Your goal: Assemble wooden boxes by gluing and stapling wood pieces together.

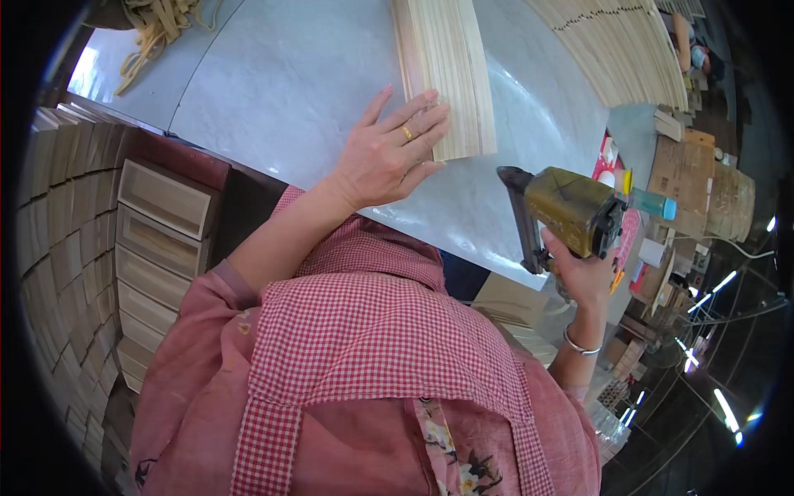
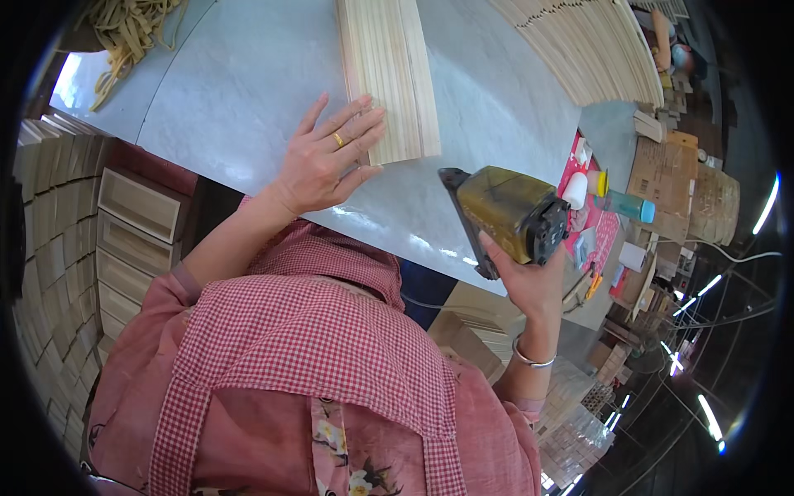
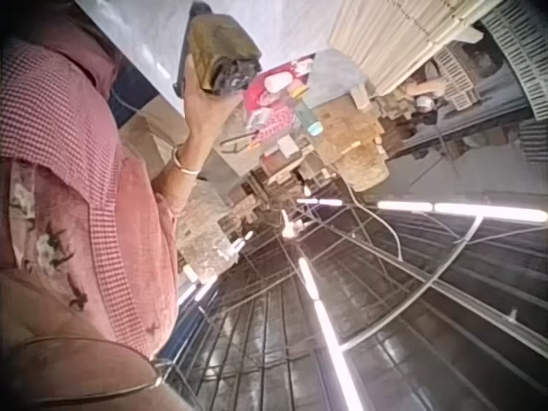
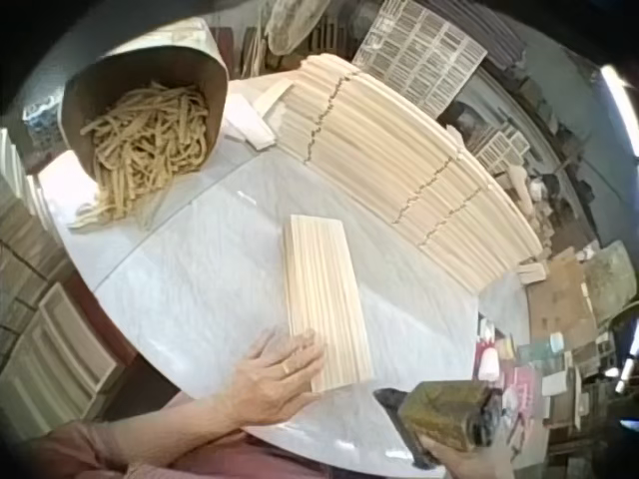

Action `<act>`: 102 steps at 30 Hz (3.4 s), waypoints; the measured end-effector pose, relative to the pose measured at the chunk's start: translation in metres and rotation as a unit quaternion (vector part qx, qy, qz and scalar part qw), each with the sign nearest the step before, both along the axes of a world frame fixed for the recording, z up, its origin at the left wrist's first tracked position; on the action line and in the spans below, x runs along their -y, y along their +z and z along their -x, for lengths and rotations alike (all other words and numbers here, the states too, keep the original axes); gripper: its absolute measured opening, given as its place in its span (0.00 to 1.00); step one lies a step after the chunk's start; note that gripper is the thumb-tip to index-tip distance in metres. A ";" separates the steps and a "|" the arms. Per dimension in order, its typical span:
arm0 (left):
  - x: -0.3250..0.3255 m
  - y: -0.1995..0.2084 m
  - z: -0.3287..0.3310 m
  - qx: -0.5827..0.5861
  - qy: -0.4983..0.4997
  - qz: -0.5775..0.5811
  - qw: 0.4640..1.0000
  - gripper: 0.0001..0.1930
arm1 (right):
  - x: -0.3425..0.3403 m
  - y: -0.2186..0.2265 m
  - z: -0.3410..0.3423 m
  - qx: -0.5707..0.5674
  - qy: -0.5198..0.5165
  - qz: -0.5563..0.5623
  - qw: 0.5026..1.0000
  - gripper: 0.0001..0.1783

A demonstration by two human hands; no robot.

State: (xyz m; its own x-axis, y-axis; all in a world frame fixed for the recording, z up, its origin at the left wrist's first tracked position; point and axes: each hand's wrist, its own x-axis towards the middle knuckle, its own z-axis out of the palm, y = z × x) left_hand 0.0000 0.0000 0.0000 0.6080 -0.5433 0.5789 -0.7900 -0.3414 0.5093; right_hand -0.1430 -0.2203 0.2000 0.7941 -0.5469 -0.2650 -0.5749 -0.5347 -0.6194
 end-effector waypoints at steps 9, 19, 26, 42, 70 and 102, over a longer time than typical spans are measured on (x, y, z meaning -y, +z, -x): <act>0.001 0.005 0.002 -0.042 0.000 0.012 0.999 0.23 | -0.016 -0.002 -0.030 0.000 0.076 0.006 0.997 0.22; 0.002 0.000 0.001 -0.035 -0.005 0.017 0.999 0.25 | -0.021 -0.006 -0.037 -0.036 0.051 -0.022 0.998 0.23; 0.002 0.000 0.001 -0.032 -0.003 0.014 0.999 0.25 | -0.028 -0.005 -0.036 -0.046 0.046 0.026 0.998 0.22; -0.003 -0.002 -0.009 -0.030 0.005 0.024 0.999 0.29 | -0.053 -0.007 -0.028 0.005 0.107 0.008 0.994 0.23; -0.008 0.090 -0.091 0.146 -0.174 -0.225 0.948 0.50 | -0.039 -0.010 0.009 0.076 0.058 -0.026 0.995 0.19; 0.108 0.086 -0.091 0.025 -0.106 -0.374 0.921 0.26 | 0.023 -0.011 -0.014 -0.011 -0.022 0.020 1.000 0.17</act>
